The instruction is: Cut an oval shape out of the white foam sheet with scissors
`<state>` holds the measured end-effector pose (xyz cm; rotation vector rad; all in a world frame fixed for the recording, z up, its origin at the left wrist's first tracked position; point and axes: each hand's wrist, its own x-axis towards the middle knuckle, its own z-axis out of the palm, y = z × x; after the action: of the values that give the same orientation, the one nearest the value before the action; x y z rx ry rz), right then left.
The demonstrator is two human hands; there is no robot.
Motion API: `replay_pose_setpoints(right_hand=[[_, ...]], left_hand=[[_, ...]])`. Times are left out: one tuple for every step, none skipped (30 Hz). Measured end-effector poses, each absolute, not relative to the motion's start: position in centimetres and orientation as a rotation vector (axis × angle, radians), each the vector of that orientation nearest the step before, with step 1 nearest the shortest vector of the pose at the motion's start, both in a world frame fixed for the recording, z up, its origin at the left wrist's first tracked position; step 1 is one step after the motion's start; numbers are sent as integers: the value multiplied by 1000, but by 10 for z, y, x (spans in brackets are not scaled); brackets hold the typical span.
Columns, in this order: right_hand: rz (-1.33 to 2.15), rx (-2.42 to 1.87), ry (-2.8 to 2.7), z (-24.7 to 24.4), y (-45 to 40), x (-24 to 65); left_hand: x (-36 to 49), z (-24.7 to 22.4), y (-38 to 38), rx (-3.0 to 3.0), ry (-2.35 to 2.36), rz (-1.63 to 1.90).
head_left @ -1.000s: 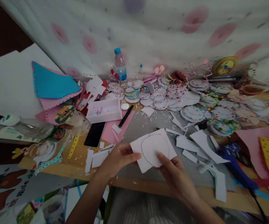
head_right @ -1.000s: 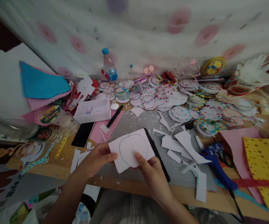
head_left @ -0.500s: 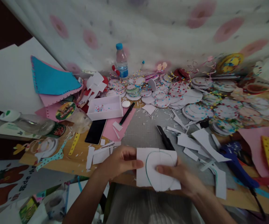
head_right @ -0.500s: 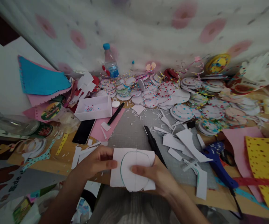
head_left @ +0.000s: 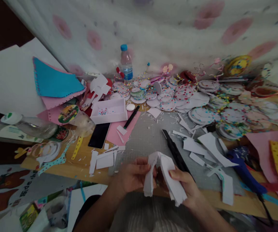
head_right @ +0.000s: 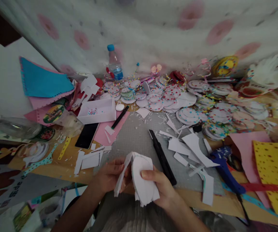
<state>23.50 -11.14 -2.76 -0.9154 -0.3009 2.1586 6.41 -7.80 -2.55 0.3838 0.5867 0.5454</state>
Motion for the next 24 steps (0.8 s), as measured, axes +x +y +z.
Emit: replay_pose_setpoints(right_hand=[[2154, -886, -246, -29, -112, 236], [2148, -854, -184, -30, -111, 239], [2135, -827, -136, -30, -111, 243], [2125, -806, -132, -29, -110, 248], [2115, -798, -139, -27, -108, 254], [2102, -809, -145, -26, -107, 261], [2080, -842, -158, -25, -106, 267], [2047, -893, -173, -24, -105, 272], [2006, -951, -184, -25, -104, 276], [1958, -1013, -185, -25, -104, 279], [1910, -1071, -175, -26, -104, 280], [1869, -1123, -155, -27, -105, 280], [1835, -1173, -133, -28, -106, 279], [1809, -1221, -115, -29, -107, 278], [1793, -1263, -107, -29, -108, 277], [1786, -1297, -109, -29, -109, 276], [1785, -1322, -116, -28, -110, 276], [1783, -1338, -121, -27, -111, 275], [1776, -1348, -116, -26, -111, 275], [1764, -1353, -100, -24, -110, 275], [1751, -1357, -73, -23, -110, 274], [1740, -1362, -37, -22, -109, 273], [1733, -1366, -1, -20, -108, 272], [1731, -1369, 30, -19, -107, 270]], left_hand=[[65, -25, -77, 384, 579, 553], [64, -24, -75, 390, 579, 569], [61, -22, -73, 398, 586, 594], [56, -20, -71, 410, 598, 621], [50, -17, -69, 428, 616, 651], [44, -14, -67, 450, 641, 682], [37, -12, -65, 466, 668, 713], [32, -11, -64, 501, 712, 733], [28, -10, -63, 582, 781, 729], [26, -10, -61, 713, 870, 698], [26, -11, -59, 883, 971, 655], [26, -12, -56, 1076, 1079, 610], [25, -13, -52, 1277, 1190, 580], [24, -15, -47, 1472, 1309, 583], [20, -17, -40, 1625, 1428, 626], [14, -19, -32, 1771, 1571, 689], [5, -21, -23, 1933, 1742, 747], [-6, -24, -15, 1960, 1847, 788], [-17, -26, -6, 1955, 1934, 817], [-29, -30, 1, 1952, 2047, 836], [-39, -33, 8, 1999, 2207, 766], [-47, -36, 14, 2027, 2306, 680], [-53, -40, 19, 2041, 2370, 603], [-57, -43, 23, 2051, 2417, 536]])
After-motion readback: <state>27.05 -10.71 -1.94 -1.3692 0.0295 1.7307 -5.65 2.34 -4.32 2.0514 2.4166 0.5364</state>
